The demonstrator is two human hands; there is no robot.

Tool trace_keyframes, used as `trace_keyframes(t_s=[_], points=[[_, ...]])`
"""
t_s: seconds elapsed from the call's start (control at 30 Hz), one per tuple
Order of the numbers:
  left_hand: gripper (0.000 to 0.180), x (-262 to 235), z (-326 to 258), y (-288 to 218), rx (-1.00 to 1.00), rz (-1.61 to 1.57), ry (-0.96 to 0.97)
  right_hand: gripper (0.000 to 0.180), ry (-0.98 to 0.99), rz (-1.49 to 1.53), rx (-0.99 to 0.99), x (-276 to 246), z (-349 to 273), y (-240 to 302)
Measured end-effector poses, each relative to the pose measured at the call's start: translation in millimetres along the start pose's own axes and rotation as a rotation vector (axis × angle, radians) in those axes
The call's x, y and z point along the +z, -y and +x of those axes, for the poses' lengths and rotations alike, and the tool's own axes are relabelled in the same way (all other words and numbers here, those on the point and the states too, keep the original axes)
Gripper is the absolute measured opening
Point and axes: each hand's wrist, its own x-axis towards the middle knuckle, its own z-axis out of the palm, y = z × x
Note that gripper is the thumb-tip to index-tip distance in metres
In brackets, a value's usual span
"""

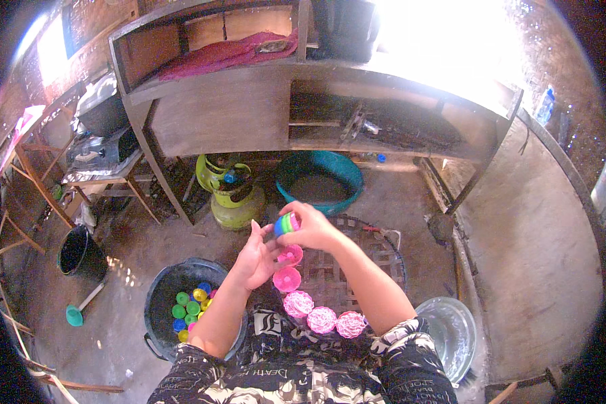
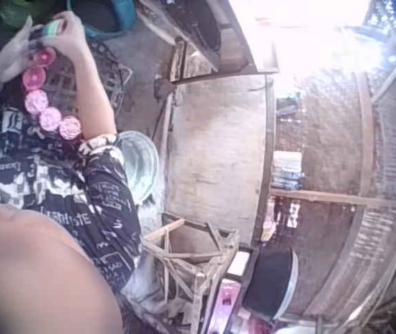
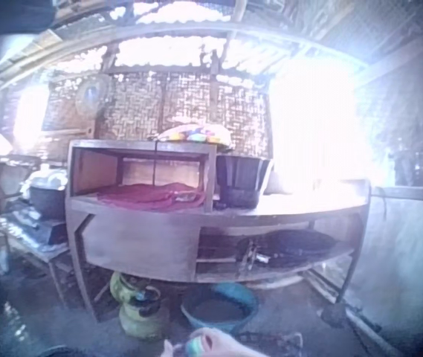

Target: The person assembles pink doughnut-shaped items into colorful plastic cups arranged on a woven tray. They pick up the doughnut items and place them into the cups, then move the tray to a lower area and continue filling the cups with the doughnut items.

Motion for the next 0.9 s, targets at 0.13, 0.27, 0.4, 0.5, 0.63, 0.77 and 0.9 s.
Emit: trace_keyframes(t_s=[0.13, 0.27, 0.4, 0.5, 0.63, 0.77, 0.9], points=[[0.063, -28, 8, 18, 0.392, 0.829, -0.131, 0.069, 0.024, -0.315, 0.142, -10, 7, -37], [0.06, -46, 13, 40, 0.451, 1.025, -0.088, 0.072, 0.094, -0.478, 0.208, 9, 5, -60], [0.062, -49, 17, 46, 0.337, 1.065, -0.126, 0.066, 0.087, -0.494, 0.169, 14, 8, -57], [0.066, -46, 22, 44, 0.345, 1.103, -0.094, 0.06, 0.007, -0.423, 0.181, -6, 14, -54], [0.07, -45, 29, 45, 0.396, 1.084, -0.075, 0.066, -0.166, -0.574, 0.376, -29, 19, -63], [0.073, -47, 30, 50, 0.399, 1.047, -0.076, 0.077, -0.036, -0.556, 0.567, -22, 16, -81], [0.073, -48, 27, 56, 0.359, 1.05, -0.111, 0.076, -0.028, -0.51, 0.556, -15, 9, -87]])
